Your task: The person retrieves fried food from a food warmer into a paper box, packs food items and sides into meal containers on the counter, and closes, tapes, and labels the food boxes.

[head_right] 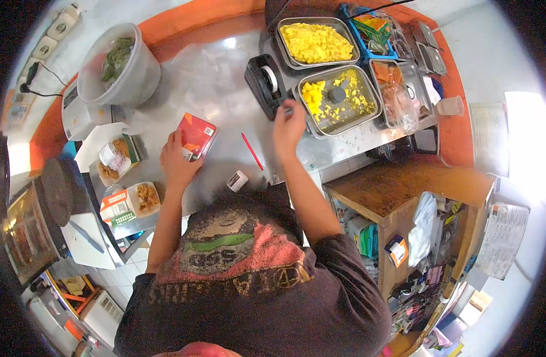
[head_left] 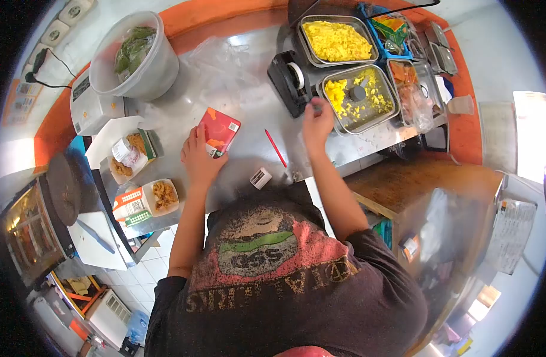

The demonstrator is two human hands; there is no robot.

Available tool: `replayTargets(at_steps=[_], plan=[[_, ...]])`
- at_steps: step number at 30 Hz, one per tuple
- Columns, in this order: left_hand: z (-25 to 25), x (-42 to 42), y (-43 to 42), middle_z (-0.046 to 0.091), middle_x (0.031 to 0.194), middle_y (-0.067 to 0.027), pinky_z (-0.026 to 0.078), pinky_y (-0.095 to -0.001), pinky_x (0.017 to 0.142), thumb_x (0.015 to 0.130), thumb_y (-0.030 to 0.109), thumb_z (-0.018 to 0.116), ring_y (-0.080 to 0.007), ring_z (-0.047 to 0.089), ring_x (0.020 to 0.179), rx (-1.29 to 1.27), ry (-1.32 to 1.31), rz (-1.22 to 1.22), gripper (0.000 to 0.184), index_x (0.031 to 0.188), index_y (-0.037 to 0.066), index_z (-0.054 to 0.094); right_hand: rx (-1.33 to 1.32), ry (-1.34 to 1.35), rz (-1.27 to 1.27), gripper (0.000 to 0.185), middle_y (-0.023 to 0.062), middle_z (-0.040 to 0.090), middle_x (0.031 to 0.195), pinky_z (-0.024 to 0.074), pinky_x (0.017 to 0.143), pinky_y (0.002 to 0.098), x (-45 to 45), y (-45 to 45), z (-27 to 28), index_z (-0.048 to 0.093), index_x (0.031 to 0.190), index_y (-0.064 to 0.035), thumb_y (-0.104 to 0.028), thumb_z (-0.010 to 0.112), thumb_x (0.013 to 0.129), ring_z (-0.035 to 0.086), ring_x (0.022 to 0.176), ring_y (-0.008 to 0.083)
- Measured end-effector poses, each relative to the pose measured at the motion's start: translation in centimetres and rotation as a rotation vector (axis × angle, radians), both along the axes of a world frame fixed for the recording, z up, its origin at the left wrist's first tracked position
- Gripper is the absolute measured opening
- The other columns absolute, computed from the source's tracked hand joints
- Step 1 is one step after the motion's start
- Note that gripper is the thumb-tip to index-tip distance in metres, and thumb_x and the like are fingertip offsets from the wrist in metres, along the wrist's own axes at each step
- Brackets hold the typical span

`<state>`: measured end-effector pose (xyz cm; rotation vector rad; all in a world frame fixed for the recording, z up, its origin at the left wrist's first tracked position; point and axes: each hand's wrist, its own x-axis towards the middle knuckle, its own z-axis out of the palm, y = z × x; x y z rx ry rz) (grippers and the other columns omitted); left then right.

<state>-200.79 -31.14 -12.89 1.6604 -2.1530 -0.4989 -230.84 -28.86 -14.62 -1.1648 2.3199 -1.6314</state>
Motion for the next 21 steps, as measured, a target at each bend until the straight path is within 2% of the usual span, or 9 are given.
replayTargets(at_steps=[5, 7, 8, 9, 10, 13, 15, 17, 21], plan=[[2.6, -1.1, 2.9, 0.055, 0.129, -0.015, 0.039, -0.0486, 0.101, 0.066, 0.039, 0.081, -0.0336, 0.054, 0.116, -0.215, -0.275, -0.015, 0.079, 0.134, 0.008, 0.054, 0.308, -0.125, 0.087, 0.03, 0.012, 0.065, 0.082, 0.049, 0.068, 0.0332, -5.6, -4.1, -3.7, 0.058, 0.111, 0.0009, -0.006, 0.069, 0.084, 0.063, 0.069, 0.0239], [1.7, -0.5, 4.8, 0.067, 0.102, -0.0162, 0.049, -0.0399, 0.087, 0.071, 0.049, 0.079, -0.029, 0.064, 0.093, 0.441, 0.052, -0.17, 0.062, 0.112, 0.004, 0.069, 0.207, -0.701, 0.208, 0.037, 0.0104, 0.065, 0.08, 0.0494, 0.068, 0.0313, -6.4, -4.6, -2.6, 0.055, 0.115, 0.0026, -0.004, 0.072, 0.082, 0.064, 0.071, 0.02], [1.0, -0.3, 5.8, 0.067, 0.102, -0.0162, 0.049, -0.0399, 0.087, 0.071, 0.049, 0.079, -0.029, 0.064, 0.093, 0.446, 0.049, -0.159, 0.062, 0.112, 0.004, 0.069, 0.165, -0.785, 0.23, 0.042, 0.0091, 0.065, 0.081, 0.0491, 0.066, 0.0288, -6.7, -4.1, -1.6, 0.053, 0.116, 0.0046, -0.001, 0.073, 0.08, 0.063, 0.071, 0.0163], [-0.1, -0.3, 6.7, 0.068, 0.092, -0.0154, 0.05, -0.0371, 0.083, 0.075, 0.052, 0.074, -0.0263, 0.066, 0.087, 0.714, 0.077, -0.213, 0.058, 0.105, 0.003, 0.071, 0.172, -0.79, 0.24, 0.042, 0.0091, 0.065, 0.081, 0.0491, 0.066, 0.0288, -6.4, -3.1, -0.1, 0.053, 0.116, 0.0046, -0.001, 0.073, 0.08, 0.063, 0.071, 0.0163], [-1.1, -0.4, 7.2, 0.07, 0.082, -0.0146, 0.051, -0.0344, 0.08, 0.08, 0.056, 0.07, -0.0235, 0.067, 0.081, 0.976, 0.109, -0.265, 0.057, 0.097, 0.002, 0.074, 0.113, -0.764, 0.198, 0.039, 0.0083, 0.065, 0.08, 0.0489, 0.066, 0.0285, -5.9, -1.8, 1.5, 0.054, 0.114, 0.0045, -0.001, 0.072, 0.081, 0.062, 0.07, 0.016], [-3.7, -1.5, 7.5, 0.069, 0.081, -0.0117, 0.051, -0.0349, 0.075, 0.08, 0.06, 0.069, -0.0205, 0.065, 0.077, 1.171, 0.131, -0.207, 0.062, 0.096, 0.0, 0.073, 0.133, -0.679, 0.135, 0.029, 0.0073, 0.065, 0.078, 0.0484, 0.065, 0.0292, -5.9, 2.3, -1.0, 0.059, 0.106, 0.0037, -0.002, 0.072, 0.081, 0.06, 0.068, 0.0154], [-3.5, -2.6, 7.7, 0.069, 0.08, -0.0098, 0.05, -0.0341, 0.072, 0.081, 0.058, 0.069, -0.0182, 0.064, 0.075, 1.177, 0.166, -0.177, 0.06, 0.094, 0.0, 0.073, 0.201, -0.602, 0.125, 0.023, 0.0071, 0.065, 0.077, 0.0482, 0.065, 0.0301, -6.0, 3.3, -3.1, 0.063, 0.101, 0.003, -0.004, 0.072, 0.081, 0.06, 0.068, 0.0152], [-4.4, -3.0, 7.9, 0.069, 0.079, -0.0079, 0.049, -0.0334, 0.07, 0.082, 0.056, 0.069, -0.0159, 0.062, 0.073, 1.177, 0.202, -0.145, 0.057, 0.091, -0.001, 0.073, 0.325, -0.263, 0.131, 0.014, 0.0092, 0.065, 0.073, 0.0483, 0.065, 0.0328, -5.4, 3.3, -4.2, 0.068, 0.088, 0.0027, -0.01, 0.072, 0.082, 0.061, 0.067, 0.0173], [-5.4, -3.5, 7.9, 0.066, 0.078, -0.0054, 0.047, -0.0307, 0.067, 0.083, 0.034, 0.072, -0.0129, 0.059, 0.072, 1.058, 0.394, -0.095, 0.037, 0.095, -0.001, 0.07, 0.533, 0.066, 0.12, 0.021, 0.0161, 0.066, 0.072, 0.0494, 0.065, 0.035, -4.8, 2.5, -4.0, 0.069, 0.086, 0.0042, -0.017, 0.069, 0.084, 0.063, 0.066, 0.0227]])
